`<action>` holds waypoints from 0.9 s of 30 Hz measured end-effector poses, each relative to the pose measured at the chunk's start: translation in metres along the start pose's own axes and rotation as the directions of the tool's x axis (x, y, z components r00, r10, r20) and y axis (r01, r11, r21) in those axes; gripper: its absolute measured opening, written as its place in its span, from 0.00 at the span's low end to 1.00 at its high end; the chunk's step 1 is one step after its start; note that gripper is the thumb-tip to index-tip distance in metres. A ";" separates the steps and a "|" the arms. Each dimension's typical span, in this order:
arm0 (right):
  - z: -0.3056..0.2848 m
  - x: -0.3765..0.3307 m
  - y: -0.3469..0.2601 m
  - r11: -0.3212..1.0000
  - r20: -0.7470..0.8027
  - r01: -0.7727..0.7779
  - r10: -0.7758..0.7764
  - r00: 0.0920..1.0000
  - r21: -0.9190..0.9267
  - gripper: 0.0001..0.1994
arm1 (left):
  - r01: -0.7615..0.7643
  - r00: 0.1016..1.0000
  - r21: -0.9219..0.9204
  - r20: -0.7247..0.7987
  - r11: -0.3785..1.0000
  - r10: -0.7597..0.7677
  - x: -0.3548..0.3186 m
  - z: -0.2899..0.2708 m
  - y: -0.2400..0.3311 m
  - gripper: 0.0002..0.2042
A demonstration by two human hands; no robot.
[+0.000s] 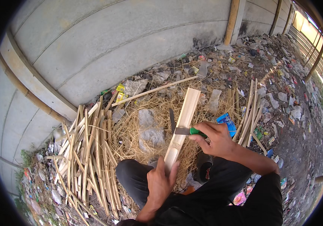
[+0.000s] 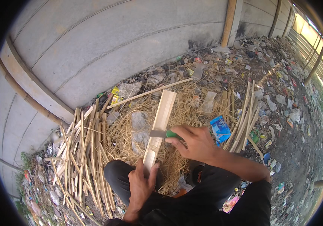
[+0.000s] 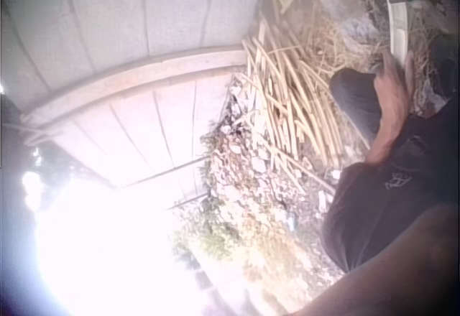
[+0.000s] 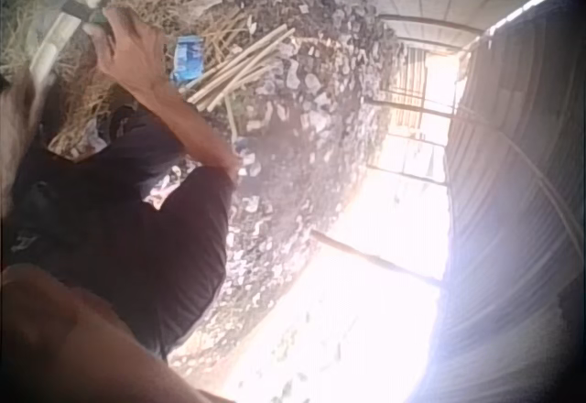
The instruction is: The person sits on the ground and uses a green-handled knife to shave the surface of a long bamboo strip. They hold the strip with their left hand and scrape along its length with the knife in their right hand, removing thin layers of material.
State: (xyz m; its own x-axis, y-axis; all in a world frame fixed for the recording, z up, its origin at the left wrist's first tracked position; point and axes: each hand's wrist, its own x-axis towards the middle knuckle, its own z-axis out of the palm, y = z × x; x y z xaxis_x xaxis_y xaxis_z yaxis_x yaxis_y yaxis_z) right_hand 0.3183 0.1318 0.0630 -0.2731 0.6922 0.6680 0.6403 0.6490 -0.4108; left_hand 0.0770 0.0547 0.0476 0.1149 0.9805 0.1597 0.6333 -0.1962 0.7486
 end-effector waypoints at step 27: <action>-0.006 -0.002 -0.026 0.989 0.249 0.150 -0.144 0.958 -0.004 0.15 | 0.157 0.973 -0.318 0.215 0.935 -0.090 0.003 -0.009 0.004 0.19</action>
State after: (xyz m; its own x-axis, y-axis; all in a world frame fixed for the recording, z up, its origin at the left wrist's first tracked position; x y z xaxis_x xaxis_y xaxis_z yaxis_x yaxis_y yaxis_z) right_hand 0.3065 0.1120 0.0759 -0.5327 0.6480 0.5445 0.5949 0.7442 -0.3038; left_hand 0.0731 0.0571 0.0564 0.2191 0.9744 -0.0502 0.3671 -0.0346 0.9296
